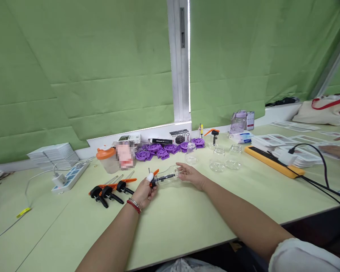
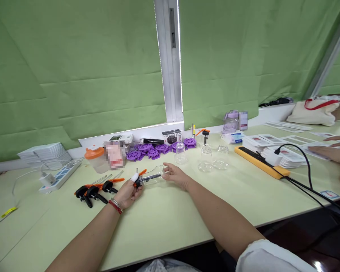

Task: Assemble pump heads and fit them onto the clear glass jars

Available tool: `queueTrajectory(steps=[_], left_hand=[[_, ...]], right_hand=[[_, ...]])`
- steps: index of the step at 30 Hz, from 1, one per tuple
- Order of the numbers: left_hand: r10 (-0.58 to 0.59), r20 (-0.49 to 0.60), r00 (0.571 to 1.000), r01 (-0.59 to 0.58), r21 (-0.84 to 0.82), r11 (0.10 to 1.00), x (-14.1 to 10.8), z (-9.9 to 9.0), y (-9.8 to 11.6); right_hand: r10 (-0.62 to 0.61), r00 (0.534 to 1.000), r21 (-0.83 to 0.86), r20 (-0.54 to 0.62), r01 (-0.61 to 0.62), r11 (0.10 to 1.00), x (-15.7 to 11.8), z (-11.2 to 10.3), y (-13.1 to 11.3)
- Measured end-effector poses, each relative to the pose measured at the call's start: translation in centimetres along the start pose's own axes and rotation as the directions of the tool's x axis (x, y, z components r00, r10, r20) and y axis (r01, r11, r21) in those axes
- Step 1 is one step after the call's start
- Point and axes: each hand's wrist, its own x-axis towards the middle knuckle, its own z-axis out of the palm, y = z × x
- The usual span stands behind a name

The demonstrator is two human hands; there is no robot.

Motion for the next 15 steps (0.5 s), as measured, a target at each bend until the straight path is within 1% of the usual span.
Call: queueTrajectory(steps=[3,7,9,13,14,15], left_hand=[[0.004,-0.012,1.0,-0.003,0.025,1.0,0.0,0.1,-0.1],[-0.005,-0.007,1.0,0.005,0.021,1.0,0.1,0.1,-0.1],[-0.01,0.004,1.0,0.01,0.007,1.0,0.1,0.1,-0.1],[-0.012,-0.001,1.0,0.012,0.003,1.0,0.0,0.0,0.0],[-0.013,-0.002,1.0,0.013,0.01,1.0,0.0,0.0,0.0],[-0.012,-0.002,1.0,0.012,0.015,1.0,0.0,0.0,0.0]], right_hand=[[0.006,0.997,-0.054,-0.081,-0.011,0.998,0.5,0.1,0.5],[0.013,0.992,-0.118,-0.128,-0.028,0.993,0.8,0.3,1.0],[0.031,0.996,-0.108,-0.089,-0.04,0.993,0.7,0.0,0.9],[0.027,0.996,-0.037,0.084,-0.024,0.999,0.0,-0.6,0.2],[0.023,0.995,-0.026,0.092,-0.021,0.999,-0.1,-0.6,0.1],[0.022,0.997,-0.022,0.077,-0.021,1.0,-0.2,-0.6,0.0]])
